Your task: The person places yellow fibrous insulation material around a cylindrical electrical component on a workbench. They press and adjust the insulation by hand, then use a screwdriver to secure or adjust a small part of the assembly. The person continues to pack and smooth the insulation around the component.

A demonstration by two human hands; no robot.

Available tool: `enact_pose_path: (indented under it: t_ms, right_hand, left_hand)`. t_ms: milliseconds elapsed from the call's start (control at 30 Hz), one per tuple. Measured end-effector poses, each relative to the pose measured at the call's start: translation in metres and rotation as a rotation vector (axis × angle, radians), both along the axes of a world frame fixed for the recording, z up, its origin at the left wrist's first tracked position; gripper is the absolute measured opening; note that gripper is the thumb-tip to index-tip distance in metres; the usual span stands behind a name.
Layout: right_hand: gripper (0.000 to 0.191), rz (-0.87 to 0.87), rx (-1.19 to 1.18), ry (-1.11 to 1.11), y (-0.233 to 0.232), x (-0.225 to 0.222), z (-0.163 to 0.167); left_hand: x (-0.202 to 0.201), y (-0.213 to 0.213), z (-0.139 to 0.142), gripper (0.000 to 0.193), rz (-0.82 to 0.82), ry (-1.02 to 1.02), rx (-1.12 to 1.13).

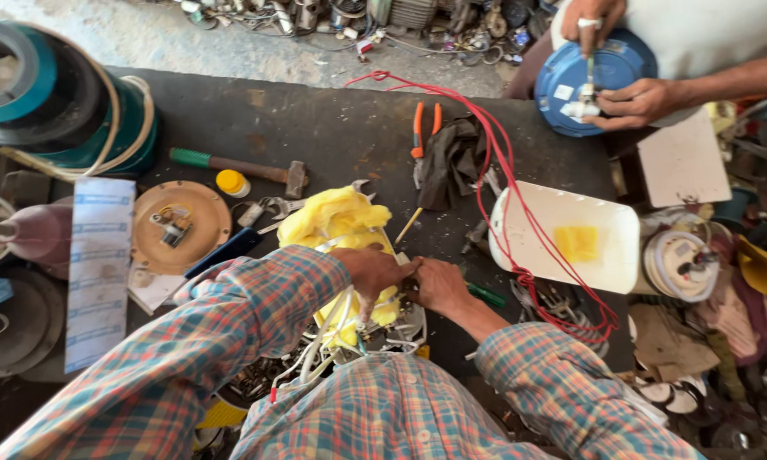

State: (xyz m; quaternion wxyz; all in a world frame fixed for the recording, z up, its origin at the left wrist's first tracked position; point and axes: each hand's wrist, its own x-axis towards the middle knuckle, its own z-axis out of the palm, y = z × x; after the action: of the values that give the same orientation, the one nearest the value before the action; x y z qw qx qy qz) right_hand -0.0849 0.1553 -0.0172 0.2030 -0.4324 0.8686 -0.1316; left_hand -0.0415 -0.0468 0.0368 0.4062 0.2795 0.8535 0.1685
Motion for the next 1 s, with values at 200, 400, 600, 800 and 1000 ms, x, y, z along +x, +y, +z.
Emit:
enact_pose_path:
  t_ms: [200,400,600,800,1000]
  right_hand:
    - [0.027,0.059,-0.002,0.039,0.003,-0.002,-0.003]
    - [0.023,0.069,-0.092,0.029,0.008,0.000,-0.006]
    - [0.020,0.052,-0.146,0.071,0.010,0.004,-0.013]
    - [0.023,0.103,-0.130,0.088,0.009,0.002,-0.012]
    - [0.024,0.052,-0.075,0.067,0.005,0.005,-0.004]
  left_hand:
    - [0.000,0.003,-0.008,0.161,0.002,-0.017,-0.001]
    - [-0.001,0.003,-0.006,0.159,-0.026,-0.005,-0.005]
    - [0.000,0.003,-0.005,0.158,-0.023,0.013,0.001]
    - [0.003,0.004,-0.008,0.157,-0.010,0.021,0.006]
    - [0.001,0.005,-0.006,0.158,-0.017,-0.010,-0.049]
